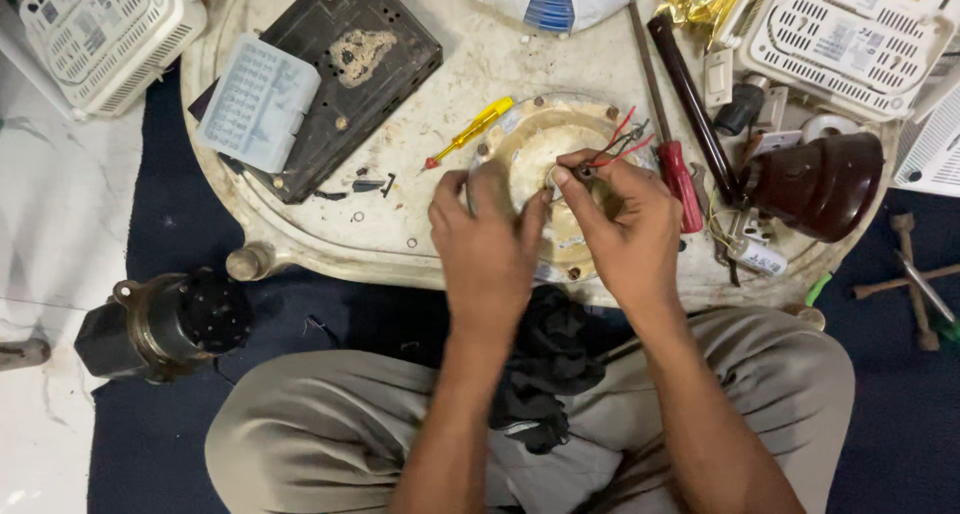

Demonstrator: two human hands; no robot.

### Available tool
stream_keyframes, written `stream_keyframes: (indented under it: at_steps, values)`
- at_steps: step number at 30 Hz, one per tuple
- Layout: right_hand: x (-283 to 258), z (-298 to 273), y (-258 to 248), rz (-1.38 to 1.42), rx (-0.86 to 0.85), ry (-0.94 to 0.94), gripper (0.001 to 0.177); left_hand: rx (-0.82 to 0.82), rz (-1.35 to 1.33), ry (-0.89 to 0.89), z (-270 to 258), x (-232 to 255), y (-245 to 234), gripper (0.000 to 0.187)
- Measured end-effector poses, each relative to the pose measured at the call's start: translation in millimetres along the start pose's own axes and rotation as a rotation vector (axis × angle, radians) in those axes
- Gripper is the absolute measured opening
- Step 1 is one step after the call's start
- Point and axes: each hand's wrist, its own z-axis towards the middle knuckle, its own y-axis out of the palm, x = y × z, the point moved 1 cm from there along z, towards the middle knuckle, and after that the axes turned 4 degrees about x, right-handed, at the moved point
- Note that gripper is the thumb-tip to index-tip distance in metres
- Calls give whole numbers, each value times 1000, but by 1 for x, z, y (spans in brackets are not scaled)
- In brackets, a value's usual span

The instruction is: The person disassembles a small electric motor by removing the end cap with a screwdriver, then reassembles it. The person also handles a circular component with wires and uses a screwdriver to adjust it.

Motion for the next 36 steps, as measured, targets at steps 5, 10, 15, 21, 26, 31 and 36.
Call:
stream_keyframes:
  at_steps: [5,10,15,21,26,31,36]
  values:
    - [15,8,-10,310,-120,93,35,-85,23,299,-7,16,-6,52]
    - [28,14,-36,391,-203,193,35,-210,-126,310,-1,21,-12,65]
    - [60,9,-53,-30,89,260,22,-225,-133,318,-3,22,-13,65]
    - [97,-3,-50,-655,129,28,38,-326,-190,272,1,23,-12,67]
    - [122,-3,-48,-661,149,133,46,-358,-221,248,7,19,-11,61]
    - [116,-12,-50,-580,164,56,37,-357,-232,260,6,15,-7,61]
    - [72,-24,-77,-233,55,521,36,-375,-255,169,5,13,-6,62]
